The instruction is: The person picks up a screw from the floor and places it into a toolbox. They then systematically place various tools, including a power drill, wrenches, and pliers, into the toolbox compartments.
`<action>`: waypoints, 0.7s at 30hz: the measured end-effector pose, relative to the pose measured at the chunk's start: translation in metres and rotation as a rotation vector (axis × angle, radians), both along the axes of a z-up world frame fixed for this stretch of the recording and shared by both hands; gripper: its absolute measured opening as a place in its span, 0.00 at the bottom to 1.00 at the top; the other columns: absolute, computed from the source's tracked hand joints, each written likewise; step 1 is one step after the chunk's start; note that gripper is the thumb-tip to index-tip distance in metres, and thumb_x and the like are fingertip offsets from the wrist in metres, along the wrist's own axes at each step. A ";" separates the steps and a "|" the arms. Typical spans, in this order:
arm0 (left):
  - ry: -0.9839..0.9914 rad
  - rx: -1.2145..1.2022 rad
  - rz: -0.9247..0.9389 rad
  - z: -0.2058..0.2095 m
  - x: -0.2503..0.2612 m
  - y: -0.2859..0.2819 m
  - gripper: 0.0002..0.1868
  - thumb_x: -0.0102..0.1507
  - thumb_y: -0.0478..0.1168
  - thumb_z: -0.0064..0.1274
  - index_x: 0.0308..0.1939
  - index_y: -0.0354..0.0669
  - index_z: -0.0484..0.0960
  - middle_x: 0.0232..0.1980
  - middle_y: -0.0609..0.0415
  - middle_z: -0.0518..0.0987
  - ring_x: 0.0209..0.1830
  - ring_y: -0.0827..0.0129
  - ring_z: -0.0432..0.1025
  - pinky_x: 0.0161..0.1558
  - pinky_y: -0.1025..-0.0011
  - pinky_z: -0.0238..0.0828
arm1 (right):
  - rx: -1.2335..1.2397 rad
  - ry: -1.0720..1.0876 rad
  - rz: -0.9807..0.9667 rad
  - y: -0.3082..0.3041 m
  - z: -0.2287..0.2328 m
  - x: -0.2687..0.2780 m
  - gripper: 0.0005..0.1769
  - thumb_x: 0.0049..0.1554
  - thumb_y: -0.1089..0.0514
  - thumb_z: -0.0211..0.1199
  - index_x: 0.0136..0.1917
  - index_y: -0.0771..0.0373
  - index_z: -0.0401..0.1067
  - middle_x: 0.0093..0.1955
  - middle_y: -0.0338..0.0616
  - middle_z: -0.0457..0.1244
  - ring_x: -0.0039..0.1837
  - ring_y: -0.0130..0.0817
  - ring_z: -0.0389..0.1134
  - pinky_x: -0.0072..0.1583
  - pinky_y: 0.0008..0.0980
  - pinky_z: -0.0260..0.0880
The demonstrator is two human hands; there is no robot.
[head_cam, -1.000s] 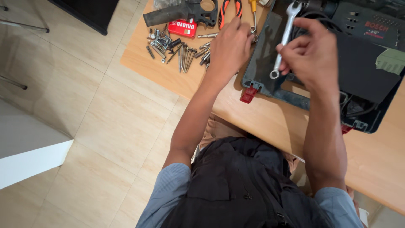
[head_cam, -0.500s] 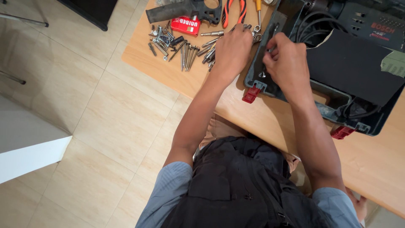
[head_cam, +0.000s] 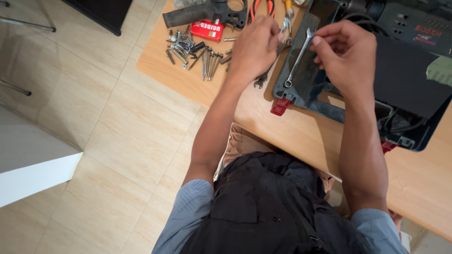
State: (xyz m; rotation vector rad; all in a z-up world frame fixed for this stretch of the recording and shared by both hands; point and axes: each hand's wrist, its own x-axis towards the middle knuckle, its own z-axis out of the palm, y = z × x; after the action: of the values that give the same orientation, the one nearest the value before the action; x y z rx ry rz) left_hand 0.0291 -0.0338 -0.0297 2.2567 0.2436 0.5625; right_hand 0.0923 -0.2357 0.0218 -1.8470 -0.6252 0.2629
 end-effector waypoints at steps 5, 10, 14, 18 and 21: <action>-0.196 -0.054 -0.029 0.038 -0.009 0.003 0.07 0.68 0.37 0.56 0.46 0.40 0.75 0.45 0.49 0.79 0.46 0.49 0.76 0.46 0.55 0.71 | 0.072 0.106 0.111 0.014 -0.003 -0.009 0.11 0.67 0.68 0.67 0.63 0.72 0.75 0.51 0.44 0.70 0.48 0.20 0.69 0.47 0.19 0.69; -0.327 -0.149 -0.111 0.067 -0.013 -0.007 0.09 0.69 0.36 0.58 0.52 0.43 0.77 0.48 0.50 0.80 0.45 0.53 0.77 0.47 0.63 0.74 | 0.148 -0.050 0.098 0.025 -0.010 -0.018 0.09 0.67 0.69 0.66 0.61 0.73 0.75 0.51 0.40 0.67 0.48 0.19 0.67 0.47 0.18 0.66; -0.417 -0.185 -0.160 0.071 -0.009 -0.013 0.09 0.68 0.36 0.59 0.50 0.42 0.78 0.44 0.53 0.82 0.42 0.60 0.79 0.46 0.66 0.76 | 0.211 -0.062 0.092 0.016 -0.014 -0.014 0.03 0.72 0.72 0.68 0.59 0.75 0.75 0.49 0.39 0.65 0.46 0.18 0.64 0.46 0.20 0.63; -0.156 -0.571 -0.251 0.066 0.001 -0.018 0.07 0.67 0.36 0.59 0.47 0.38 0.81 0.33 0.50 0.82 0.31 0.63 0.79 0.35 0.69 0.75 | 0.213 0.011 0.179 0.003 -0.016 -0.012 0.02 0.73 0.72 0.65 0.57 0.75 0.73 0.50 0.39 0.68 0.50 0.17 0.67 0.50 0.17 0.67; -0.191 -0.582 -0.334 0.058 0.006 -0.016 0.06 0.68 0.34 0.59 0.49 0.38 0.81 0.37 0.52 0.84 0.35 0.65 0.82 0.39 0.71 0.79 | 0.137 0.017 0.152 -0.001 -0.013 -0.008 0.04 0.71 0.71 0.67 0.54 0.74 0.72 0.48 0.39 0.68 0.49 0.17 0.69 0.49 0.16 0.69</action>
State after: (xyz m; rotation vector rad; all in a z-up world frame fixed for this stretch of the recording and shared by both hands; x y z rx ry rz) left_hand 0.0348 -0.0493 0.0285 1.6213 -0.0650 0.4512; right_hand 0.0841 -0.2364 0.0084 -1.6673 -0.7544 0.3279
